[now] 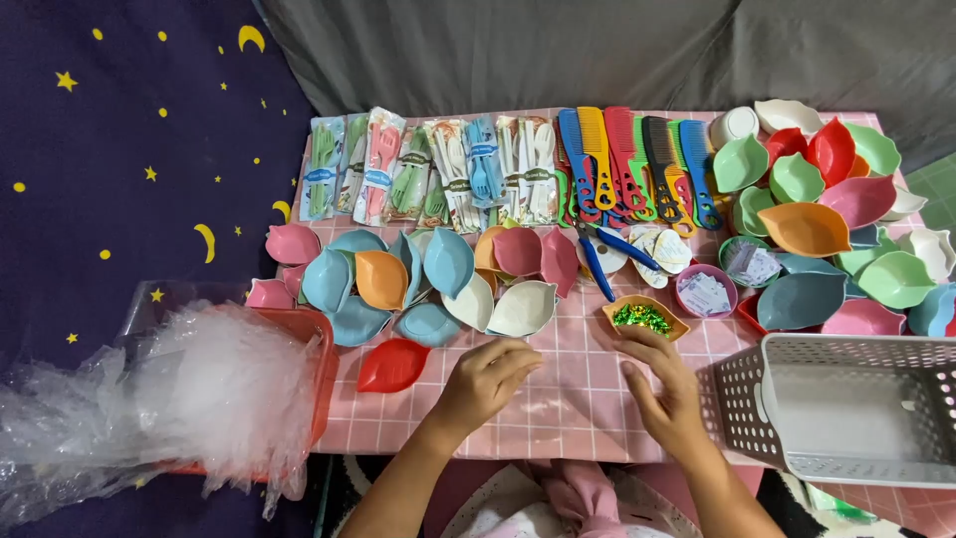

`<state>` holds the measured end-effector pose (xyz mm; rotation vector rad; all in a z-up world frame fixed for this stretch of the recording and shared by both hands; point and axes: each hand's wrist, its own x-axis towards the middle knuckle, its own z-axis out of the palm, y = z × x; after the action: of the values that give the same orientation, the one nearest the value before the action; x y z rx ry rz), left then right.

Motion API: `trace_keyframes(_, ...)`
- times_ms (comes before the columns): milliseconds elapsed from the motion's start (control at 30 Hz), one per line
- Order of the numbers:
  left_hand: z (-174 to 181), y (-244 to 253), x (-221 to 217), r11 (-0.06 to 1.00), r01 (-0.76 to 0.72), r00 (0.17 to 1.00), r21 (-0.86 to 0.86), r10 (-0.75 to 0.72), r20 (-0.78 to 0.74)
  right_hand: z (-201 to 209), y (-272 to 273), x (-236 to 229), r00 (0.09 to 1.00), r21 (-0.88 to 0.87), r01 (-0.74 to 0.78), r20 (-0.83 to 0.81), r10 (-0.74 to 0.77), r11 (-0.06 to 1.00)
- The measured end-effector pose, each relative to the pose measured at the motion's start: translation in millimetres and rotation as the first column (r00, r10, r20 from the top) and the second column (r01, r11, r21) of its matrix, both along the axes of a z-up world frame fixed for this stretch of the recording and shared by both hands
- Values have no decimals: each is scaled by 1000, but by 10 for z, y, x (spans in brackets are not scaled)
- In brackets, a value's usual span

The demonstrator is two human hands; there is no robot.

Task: Assembling and sealing small leaf-shaped decorative pouches filled with sequins using a handheld tool.

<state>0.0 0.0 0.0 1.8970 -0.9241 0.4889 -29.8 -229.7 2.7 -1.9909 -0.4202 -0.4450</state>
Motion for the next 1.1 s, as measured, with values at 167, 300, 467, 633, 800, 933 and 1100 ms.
trace_keyframes(167,-183,-101,123,1000,-28,999,2,28,45,283,199,199,957,54,-258,-120,262,965)
trace_keyframes(300,-267,-70,167,987,-159,973,0,157,171,146,248,259,952,76,-285,-93,291,956)
trace_keyframes(467,-461,-20,165,968,-250,885,-9,232,404,16,251,249,963,104,-215,-141,228,971)
trace_keyframes(633,-471,-74,75,956,-290,802,-48,270,534,-17,294,240,961,106,-168,-202,186,980)
trace_keyframes(800,-523,-47,-39,972,-152,921,-179,74,-381,-60,325,276,962,105,-101,-243,123,989)
trace_keyframes(933,-430,10,-66,949,-160,798,-271,-37,-601,45,371,376,943,66,-164,-284,176,984)
trace_keyframes(1100,-287,40,-72,973,-194,849,-126,102,-519,144,475,763,943,-142,29,-323,-74,989)
